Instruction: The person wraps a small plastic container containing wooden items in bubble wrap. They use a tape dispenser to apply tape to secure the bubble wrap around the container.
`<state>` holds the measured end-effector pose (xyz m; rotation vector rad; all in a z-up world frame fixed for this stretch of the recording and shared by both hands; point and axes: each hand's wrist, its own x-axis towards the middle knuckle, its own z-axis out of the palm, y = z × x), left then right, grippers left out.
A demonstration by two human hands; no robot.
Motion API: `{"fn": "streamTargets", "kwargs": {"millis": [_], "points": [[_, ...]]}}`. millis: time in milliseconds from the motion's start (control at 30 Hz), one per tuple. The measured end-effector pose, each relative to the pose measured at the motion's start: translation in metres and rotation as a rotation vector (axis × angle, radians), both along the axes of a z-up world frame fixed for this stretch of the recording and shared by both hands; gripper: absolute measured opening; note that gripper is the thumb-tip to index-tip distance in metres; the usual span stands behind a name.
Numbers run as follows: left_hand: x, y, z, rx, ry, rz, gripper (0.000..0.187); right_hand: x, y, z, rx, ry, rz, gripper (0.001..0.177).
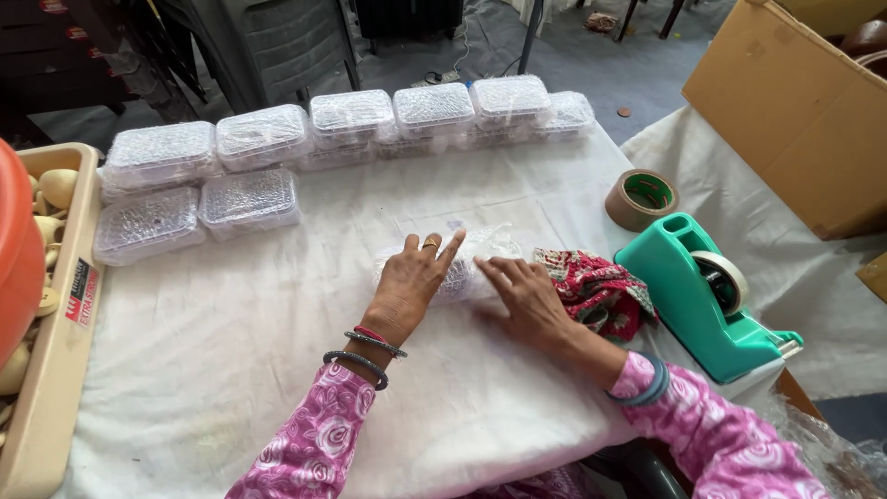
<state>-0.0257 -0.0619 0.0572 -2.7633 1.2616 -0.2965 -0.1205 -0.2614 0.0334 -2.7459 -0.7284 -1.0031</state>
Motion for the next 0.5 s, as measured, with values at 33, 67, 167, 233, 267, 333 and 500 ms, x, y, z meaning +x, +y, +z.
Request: {"fn": "streamTargets", "kwargs": {"millis": [33,67,167,233,267,333,500], "points": [[-0.001,-0.002,0.002,0.002,0.003,-0.005,0.099,0.007,-0.012,-0.020,0.002,0.003,-0.005,0.076],[-0.001,-0.003,0.006,0.030,0.011,0.004,0.100,0.016,-0.024,-0.039,0.047,0.128,-0.075,0.057],[0.002,-0.006,0.007,0.092,0.021,0.018,0.099,0.035,-0.041,-0.043,0.389,0.386,-0.252,0.035],[0.002,-0.006,0.004,0.131,0.032,0.026,0.097,0.042,-0.042,-0.027,0.687,0.531,-0.354,0.031],[0.002,-0.006,0.003,0.142,0.045,0.023,0.095,0.042,-0.042,-0.019,0.592,0.680,-0.459,0.035],[0.002,-0.007,0.002,0.154,0.057,0.019,0.092,0.043,-0.042,-0.012,0.494,0.825,-0.563,0.040],[0.002,-0.007,0.001,0.152,0.054,0.027,0.094,0.057,-0.031,0.000,0.229,0.173,-0.106,0.053]]}}
